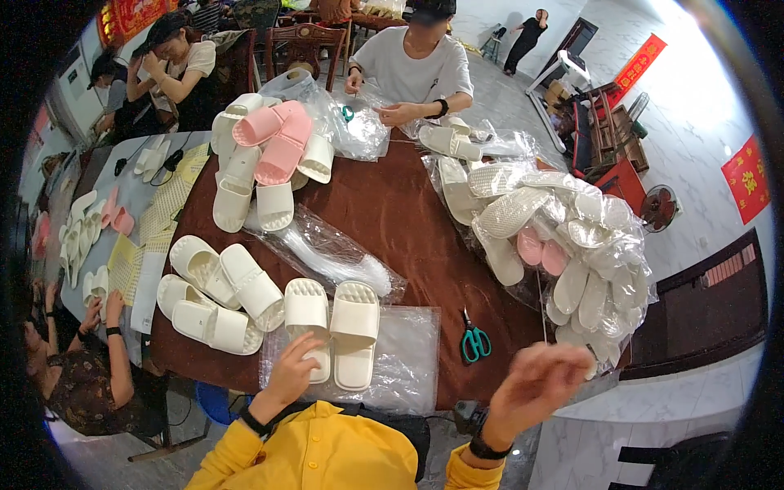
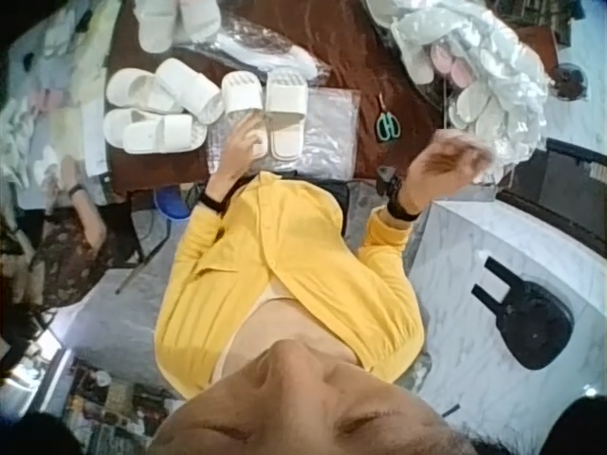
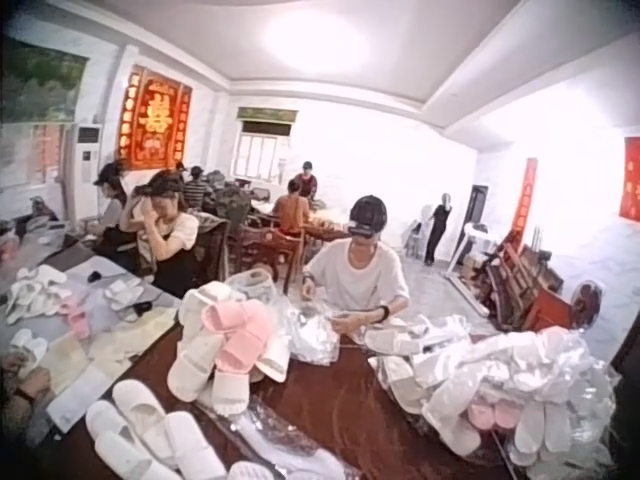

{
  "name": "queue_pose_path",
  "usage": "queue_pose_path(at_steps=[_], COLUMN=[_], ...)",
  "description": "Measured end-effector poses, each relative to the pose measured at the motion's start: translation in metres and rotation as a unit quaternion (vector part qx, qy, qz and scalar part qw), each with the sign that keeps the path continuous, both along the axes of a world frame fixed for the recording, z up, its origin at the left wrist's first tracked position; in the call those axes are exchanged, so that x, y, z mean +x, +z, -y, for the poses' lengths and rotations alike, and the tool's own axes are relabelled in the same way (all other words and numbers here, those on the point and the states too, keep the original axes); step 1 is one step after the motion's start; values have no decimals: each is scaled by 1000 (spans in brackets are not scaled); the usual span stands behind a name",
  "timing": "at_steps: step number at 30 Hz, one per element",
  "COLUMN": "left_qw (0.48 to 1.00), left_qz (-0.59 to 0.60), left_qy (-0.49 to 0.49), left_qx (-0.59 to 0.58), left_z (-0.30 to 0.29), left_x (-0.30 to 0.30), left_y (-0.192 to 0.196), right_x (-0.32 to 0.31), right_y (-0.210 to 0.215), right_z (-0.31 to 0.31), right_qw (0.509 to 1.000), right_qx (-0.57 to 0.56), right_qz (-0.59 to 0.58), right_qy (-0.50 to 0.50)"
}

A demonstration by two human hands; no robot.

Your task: Placing pairs of white slippers into clear plastic bags for packaging.

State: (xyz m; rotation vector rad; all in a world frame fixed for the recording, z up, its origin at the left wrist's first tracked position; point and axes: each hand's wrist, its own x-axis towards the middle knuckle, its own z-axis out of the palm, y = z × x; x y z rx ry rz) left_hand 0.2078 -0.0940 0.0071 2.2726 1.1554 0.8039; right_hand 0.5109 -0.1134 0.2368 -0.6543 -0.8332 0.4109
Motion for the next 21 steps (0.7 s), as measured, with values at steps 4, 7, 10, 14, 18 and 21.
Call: queue_pose_path(at_steps=[4,7,10,14,18,21], left_qw=[996,981,919,920,980,992], left_qz=[57,187,297,292,176,121], left_qy=[60,40,-88,-108,-42,-4], left_qx=[34,-18,-244,-240,-78,-45], left_z=[16,17,26,36,44,52], left_x=[-11,18,30,31,8,-10], left_y=[64,122,146,124,100,88], right_x=[-40,-64,-74,-68,-41,-27], right_y=[-22,-27,-30,-23,-24,-45], right_z=[16,23,20,32,29,20], right_qw=[941,829,792,856,935,952], right_qx=[-201,-330,-290,-193,-145,-200], right_qz=[181,206,275,217,64,-9], right_qy=[205,402,461,427,317,230])
